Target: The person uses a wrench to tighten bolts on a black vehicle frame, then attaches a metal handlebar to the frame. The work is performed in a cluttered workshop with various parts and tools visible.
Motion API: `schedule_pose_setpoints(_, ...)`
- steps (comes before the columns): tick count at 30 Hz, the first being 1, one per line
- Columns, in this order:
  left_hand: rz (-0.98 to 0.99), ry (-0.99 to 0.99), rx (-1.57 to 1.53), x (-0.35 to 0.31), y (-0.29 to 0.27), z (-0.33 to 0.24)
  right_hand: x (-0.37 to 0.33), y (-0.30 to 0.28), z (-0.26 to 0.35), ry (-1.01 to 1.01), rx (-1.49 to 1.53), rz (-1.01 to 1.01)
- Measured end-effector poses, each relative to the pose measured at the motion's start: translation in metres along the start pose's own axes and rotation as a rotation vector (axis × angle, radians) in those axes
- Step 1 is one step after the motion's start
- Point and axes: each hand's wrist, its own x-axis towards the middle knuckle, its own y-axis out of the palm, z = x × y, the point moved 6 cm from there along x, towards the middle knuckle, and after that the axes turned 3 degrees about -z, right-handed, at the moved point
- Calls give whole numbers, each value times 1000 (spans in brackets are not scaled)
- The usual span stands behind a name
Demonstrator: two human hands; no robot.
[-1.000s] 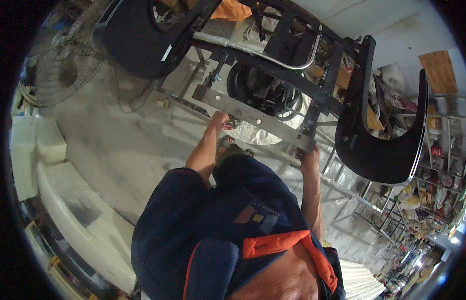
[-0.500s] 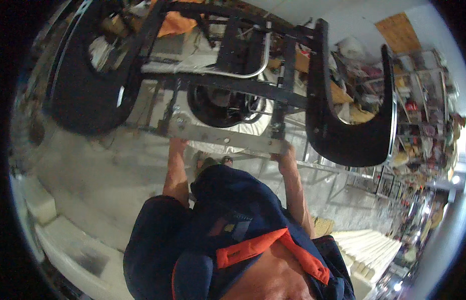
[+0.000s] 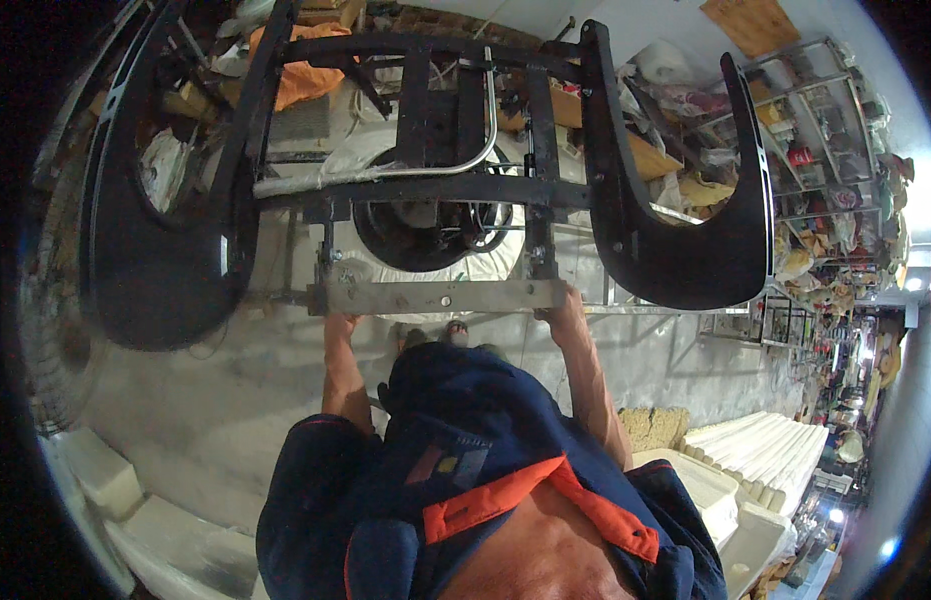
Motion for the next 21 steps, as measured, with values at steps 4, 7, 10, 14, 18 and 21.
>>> schedule_pose_setpoints(4, -48, 29, -10, 7, -1, -9, -1, 4, 1, 13, 7, -12)
schedule_pose_setpoints(7, -99, 46, -29, 16, 16, -5, 7, -10, -10, -73, -18, -12)
schedule_pose_setpoints(10, -192, 36, -68, 15, 28, 12, 7, -7, -10, -9, 44, -22)
schedule_pose_setpoints(14, -281, -64, -106, 4, 31, 41, 0, -4, 0, -86, -53, -78)
schedule_pose_setpoints(18, -225, -141, -127, -10, 23, 49, -27, -27, 8, -268, -82, -500)
schedule_pose_setpoints(21, 9, -148, -217, -22, 21, 36, -74, -17, 53, -451, -240, -675)
